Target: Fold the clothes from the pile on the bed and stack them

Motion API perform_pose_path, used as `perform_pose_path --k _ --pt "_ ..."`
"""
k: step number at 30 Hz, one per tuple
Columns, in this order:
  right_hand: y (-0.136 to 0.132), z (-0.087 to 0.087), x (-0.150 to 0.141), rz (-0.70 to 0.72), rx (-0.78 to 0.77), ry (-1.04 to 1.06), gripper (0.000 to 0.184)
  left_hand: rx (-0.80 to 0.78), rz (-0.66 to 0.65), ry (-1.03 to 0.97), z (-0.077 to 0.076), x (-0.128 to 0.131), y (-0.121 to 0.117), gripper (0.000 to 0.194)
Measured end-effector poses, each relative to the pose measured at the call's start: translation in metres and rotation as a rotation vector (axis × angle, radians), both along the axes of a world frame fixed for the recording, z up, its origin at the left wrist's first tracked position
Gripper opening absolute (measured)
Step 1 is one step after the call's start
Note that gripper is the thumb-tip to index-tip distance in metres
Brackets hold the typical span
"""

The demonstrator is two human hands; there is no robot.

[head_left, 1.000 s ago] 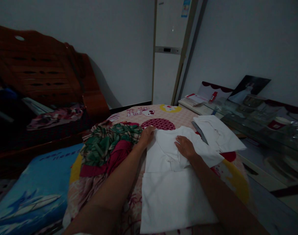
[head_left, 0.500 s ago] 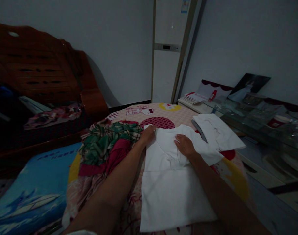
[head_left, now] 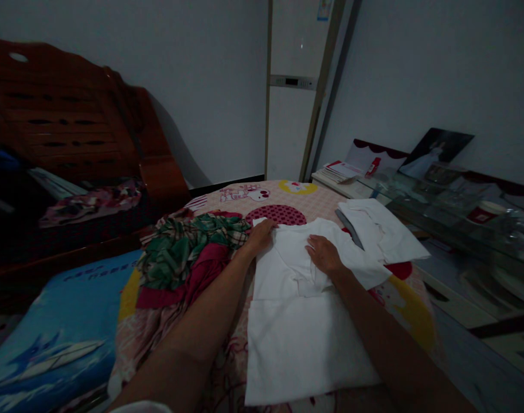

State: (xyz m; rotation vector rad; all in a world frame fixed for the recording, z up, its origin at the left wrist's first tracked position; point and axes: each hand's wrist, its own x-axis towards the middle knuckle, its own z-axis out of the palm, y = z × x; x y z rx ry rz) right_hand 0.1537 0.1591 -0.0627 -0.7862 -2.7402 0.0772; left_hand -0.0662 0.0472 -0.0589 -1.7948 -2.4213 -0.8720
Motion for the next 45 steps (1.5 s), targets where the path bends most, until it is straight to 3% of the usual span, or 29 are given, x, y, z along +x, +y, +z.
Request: perform_pose_path --k 7,11,18,27,32,37,42,45 --pt "-0.002 0.003 0.000 -0.010 0.032 -0.043 0.028 -0.023 0.026 0.020 0.004 0.000 -0.003 0.035" --pt "-0.002 0.005 -0.001 0.000 0.049 -0.019 0.026 -0.011 0.034 -0.016 0.004 -0.001 -0.002 0.044" --pt "0.000 0.001 -0.001 0.019 0.071 -0.005 0.026 0.052 -0.033 -0.067 -0.001 -0.001 -0.001 0.051" --pt "0.004 -0.006 0.000 0.025 0.065 0.008 0.028 -0.025 -0.013 0.007 0.002 0.002 -0.001 0.042" --pt "0.005 -0.007 0.000 0.018 0.057 0.021 0.028 0.030 0.010 0.014 -0.002 0.006 -0.002 0.038" --pt "0.004 -0.005 0.000 0.029 0.056 0.012 0.027 -0.058 -0.021 0.092 -0.009 0.015 -0.002 0.026" --pt "0.003 -0.004 -0.001 0.023 0.037 0.020 0.029 -0.167 -0.060 0.192 -0.008 0.023 -0.004 0.047" --pt "0.010 0.009 0.006 0.026 0.007 0.047 0.030 -0.176 -0.084 0.172 0.000 0.033 -0.004 0.064"
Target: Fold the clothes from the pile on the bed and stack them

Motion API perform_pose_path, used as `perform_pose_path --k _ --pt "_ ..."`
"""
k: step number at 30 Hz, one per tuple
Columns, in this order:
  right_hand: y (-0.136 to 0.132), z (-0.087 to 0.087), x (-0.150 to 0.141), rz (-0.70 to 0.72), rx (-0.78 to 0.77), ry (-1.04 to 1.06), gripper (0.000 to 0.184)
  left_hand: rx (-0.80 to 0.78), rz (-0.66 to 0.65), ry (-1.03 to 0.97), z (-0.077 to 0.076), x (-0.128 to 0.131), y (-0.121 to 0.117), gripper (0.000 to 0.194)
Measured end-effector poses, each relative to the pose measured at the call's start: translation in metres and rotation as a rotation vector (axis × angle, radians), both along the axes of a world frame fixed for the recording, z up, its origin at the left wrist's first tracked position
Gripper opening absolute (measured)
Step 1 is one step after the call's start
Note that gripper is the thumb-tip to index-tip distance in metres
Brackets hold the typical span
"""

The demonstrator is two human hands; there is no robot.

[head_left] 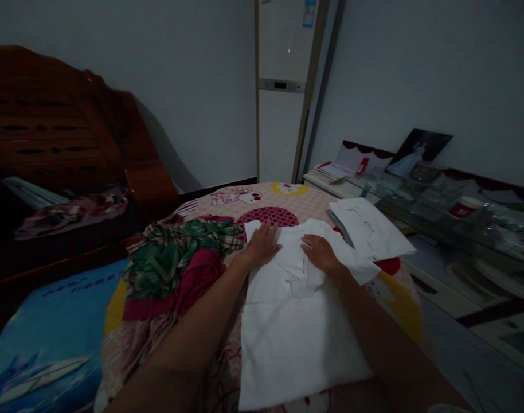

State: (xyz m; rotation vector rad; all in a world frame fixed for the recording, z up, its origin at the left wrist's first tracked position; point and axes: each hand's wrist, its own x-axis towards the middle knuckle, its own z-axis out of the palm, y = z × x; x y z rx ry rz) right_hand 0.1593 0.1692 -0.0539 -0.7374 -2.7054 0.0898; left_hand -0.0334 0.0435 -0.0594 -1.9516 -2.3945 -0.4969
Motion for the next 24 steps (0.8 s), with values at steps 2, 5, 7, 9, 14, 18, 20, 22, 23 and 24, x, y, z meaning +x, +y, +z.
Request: perform_pose_path --k 2,5,7,9,14,18,20,22,23,24 --pt "0.008 0.018 0.011 -0.042 0.003 0.025 0.031 0.013 -0.109 -0.015 0.005 0.013 0.002 0.070" --pt "0.021 0.053 0.036 -0.239 0.014 -0.018 0.029 0.004 -0.312 0.008 0.007 0.037 0.004 0.070" --pt "0.027 0.075 0.054 -0.374 0.012 -0.108 0.025 -0.048 -0.381 0.053 0.004 0.052 0.004 0.070" --pt "0.029 0.090 0.072 -0.492 -0.015 -0.167 0.021 -0.101 -0.395 0.083 0.001 0.060 0.002 0.070" --pt "0.028 0.093 0.112 -0.721 -0.026 -0.282 0.026 -0.115 -0.368 0.051 -0.001 0.061 -0.002 0.067" --pt "0.027 0.073 0.141 -0.759 -0.036 -0.377 0.042 -0.053 -0.379 -0.008 -0.002 0.059 -0.001 0.064" --pt "0.026 0.063 0.151 -0.703 -0.089 -0.430 0.036 -0.033 -0.384 -0.025 -0.003 0.059 0.000 0.063" --pt "0.025 0.059 0.155 -0.621 -0.128 -0.430 0.022 -0.026 -0.387 -0.026 -0.003 0.060 0.000 0.063" --pt "0.024 0.059 0.154 -0.571 -0.135 -0.394 0.019 -0.023 -0.385 -0.026 -0.003 0.060 0.000 0.063" --pt "0.023 0.060 0.152 -0.520 -0.151 -0.336 0.019 -0.022 -0.383 -0.029 -0.003 0.060 0.000 0.063"
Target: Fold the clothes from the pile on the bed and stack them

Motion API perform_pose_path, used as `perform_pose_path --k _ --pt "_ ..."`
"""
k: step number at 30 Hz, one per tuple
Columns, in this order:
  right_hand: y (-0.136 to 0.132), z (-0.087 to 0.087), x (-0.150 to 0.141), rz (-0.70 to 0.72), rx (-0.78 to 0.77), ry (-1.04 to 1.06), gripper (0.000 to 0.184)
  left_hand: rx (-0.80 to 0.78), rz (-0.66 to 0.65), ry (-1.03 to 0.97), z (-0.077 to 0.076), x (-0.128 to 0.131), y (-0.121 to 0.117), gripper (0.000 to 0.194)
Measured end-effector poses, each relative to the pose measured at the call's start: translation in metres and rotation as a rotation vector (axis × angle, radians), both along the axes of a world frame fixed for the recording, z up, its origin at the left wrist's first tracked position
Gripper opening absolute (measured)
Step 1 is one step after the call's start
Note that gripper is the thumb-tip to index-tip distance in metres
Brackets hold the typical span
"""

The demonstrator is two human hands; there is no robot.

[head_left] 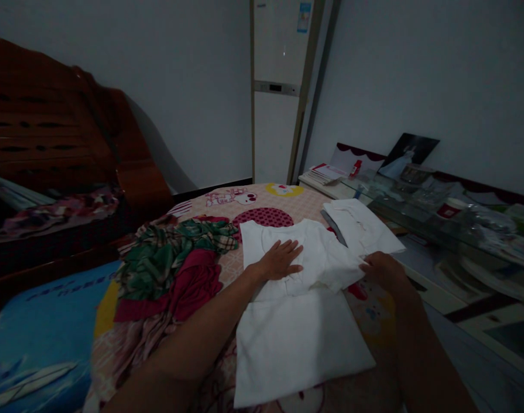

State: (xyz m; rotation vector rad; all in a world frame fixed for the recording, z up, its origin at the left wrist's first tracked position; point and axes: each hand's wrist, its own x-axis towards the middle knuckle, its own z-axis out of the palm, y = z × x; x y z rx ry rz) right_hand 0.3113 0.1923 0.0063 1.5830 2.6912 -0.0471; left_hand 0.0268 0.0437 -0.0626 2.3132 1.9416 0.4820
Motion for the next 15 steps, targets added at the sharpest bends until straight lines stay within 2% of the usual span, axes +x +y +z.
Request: perform_pose_path --k 3,7,11,15 --pt "-0.005 0.011 -0.018 0.082 -0.141 0.337 0.029 -0.025 0.009 -0.044 0.000 0.000 0.000 0.063" --pt "-0.015 0.025 -0.063 -0.021 -0.592 0.870 0.024 0.012 0.049 -0.298 0.002 -0.004 0.002 0.055" --pt "-0.022 0.026 -0.112 0.029 -0.814 1.158 0.021 0.117 0.133 -0.825 0.007 -0.008 0.005 0.053" --pt "-0.032 0.013 -0.151 0.159 -0.906 1.275 0.021 0.017 0.206 -1.399 0.012 -0.009 0.008 0.063"
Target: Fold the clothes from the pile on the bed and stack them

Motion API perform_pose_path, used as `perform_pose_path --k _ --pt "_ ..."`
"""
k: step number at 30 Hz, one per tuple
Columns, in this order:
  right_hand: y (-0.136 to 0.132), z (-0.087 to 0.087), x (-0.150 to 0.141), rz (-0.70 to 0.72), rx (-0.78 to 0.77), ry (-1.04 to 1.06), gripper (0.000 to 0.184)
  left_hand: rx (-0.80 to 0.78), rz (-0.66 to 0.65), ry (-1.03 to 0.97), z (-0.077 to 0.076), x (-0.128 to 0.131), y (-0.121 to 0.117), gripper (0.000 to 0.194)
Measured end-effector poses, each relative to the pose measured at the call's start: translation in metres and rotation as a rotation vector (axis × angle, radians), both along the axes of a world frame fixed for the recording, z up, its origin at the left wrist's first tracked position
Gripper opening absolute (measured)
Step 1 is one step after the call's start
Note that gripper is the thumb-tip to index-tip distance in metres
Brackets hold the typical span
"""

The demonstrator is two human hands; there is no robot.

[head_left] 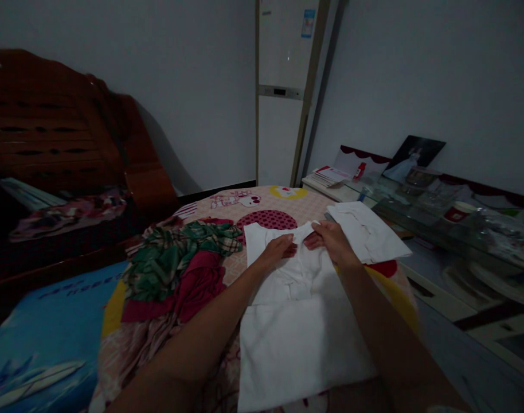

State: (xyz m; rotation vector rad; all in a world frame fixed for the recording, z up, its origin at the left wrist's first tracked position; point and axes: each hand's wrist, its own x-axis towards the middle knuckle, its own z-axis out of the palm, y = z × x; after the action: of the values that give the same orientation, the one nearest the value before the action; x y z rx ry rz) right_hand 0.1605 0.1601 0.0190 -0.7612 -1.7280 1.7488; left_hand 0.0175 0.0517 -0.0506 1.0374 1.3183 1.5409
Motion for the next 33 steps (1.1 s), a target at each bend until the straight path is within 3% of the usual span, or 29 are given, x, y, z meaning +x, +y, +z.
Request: perform_pose_path --k 3,6,10,13,18,24,28,33 --pt "-0.010 -0.015 -0.016 0.161 0.020 -0.010 0.023 -0.053 0.071 -0.136 -0.002 -0.001 0.001 0.063" --pt "-0.007 -0.025 -0.016 0.220 0.042 -0.063 0.023 -0.107 0.174 -0.028 -0.008 -0.004 0.002 0.072" --pt "0.024 -0.028 0.001 -0.095 0.022 0.000 0.016 -0.067 0.216 0.215 -0.012 -0.008 0.008 0.056" --pt "0.050 -0.029 0.014 -0.328 -0.014 0.024 0.011 -0.029 0.301 0.351 -0.008 -0.011 0.010 0.050" --pt "0.069 -0.042 0.018 -0.457 0.035 -0.072 0.010 -0.108 0.450 0.470 0.003 -0.014 0.005 0.035" --pt "0.084 -0.060 0.001 -0.457 0.268 -0.342 0.022 -0.264 0.471 0.291 0.001 -0.007 0.001 0.039" --pt "0.099 -0.059 -0.009 -0.410 0.400 -0.480 0.034 -0.247 0.460 0.258 0.001 -0.005 0.001 0.017" --pt "0.109 -0.052 -0.024 -0.304 0.620 -0.650 0.030 -0.240 0.466 0.246 0.003 -0.004 0.000 0.013"
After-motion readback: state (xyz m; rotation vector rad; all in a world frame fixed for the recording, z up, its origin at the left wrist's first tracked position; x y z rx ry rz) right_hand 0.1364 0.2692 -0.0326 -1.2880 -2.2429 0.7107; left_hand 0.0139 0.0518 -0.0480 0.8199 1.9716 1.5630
